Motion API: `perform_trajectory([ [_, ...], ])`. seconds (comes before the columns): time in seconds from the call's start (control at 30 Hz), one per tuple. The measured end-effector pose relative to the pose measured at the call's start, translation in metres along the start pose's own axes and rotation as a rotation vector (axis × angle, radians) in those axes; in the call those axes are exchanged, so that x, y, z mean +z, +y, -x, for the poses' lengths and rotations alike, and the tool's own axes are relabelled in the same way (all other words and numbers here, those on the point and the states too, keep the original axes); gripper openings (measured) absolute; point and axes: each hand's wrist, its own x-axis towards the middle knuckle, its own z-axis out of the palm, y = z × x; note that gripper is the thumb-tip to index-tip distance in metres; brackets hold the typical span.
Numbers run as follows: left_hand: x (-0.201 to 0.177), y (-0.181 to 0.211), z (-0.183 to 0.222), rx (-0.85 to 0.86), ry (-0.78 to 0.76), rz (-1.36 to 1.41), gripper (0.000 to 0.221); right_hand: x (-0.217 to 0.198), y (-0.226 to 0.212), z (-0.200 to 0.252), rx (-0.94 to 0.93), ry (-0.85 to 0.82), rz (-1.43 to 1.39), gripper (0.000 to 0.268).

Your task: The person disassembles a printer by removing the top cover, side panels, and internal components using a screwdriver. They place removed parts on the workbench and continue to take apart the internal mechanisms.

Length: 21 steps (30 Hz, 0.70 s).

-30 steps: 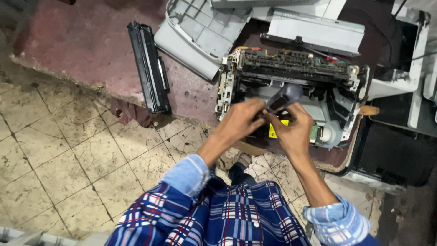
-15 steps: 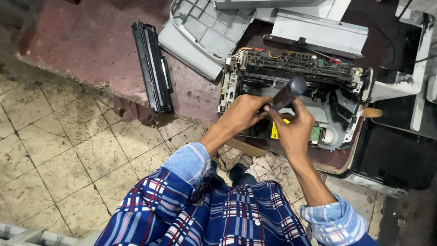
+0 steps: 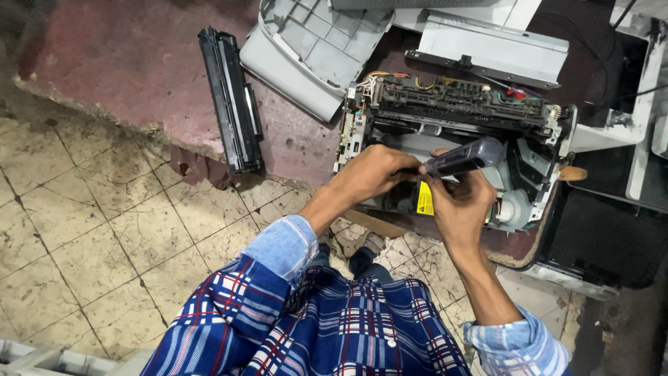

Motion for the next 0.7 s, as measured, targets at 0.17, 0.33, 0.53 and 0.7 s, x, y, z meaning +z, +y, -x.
perform_trajectory([
  [0.17,-0.0029,-0.0001,0.0015,0.018,0.009,-0.035,0.026,0.0009,-0.0041,-0.0015,-0.015,-0.005,0.03,0.026],
  [0.33,-0.0037,-0.0005,0.0028,-0.025,-0.023,-0.048,0.027,0.0009,-0.0037,-0.0004,-0.05,-0.016,0.029,0.026],
  [0.53,-0.0033,-0.0003,0.0008,0.009,-0.013,-0.027,0.022,0.0018,-0.0059,0.0008,-0.104,-0.005,0.08,0.026],
  [0.7,-0.002,-0.0019,0.0062,0.025,-0.027,-0.069,0.03,0.0034,-0.0071,0.0078,0.068,0.024,0.158,0.025],
])
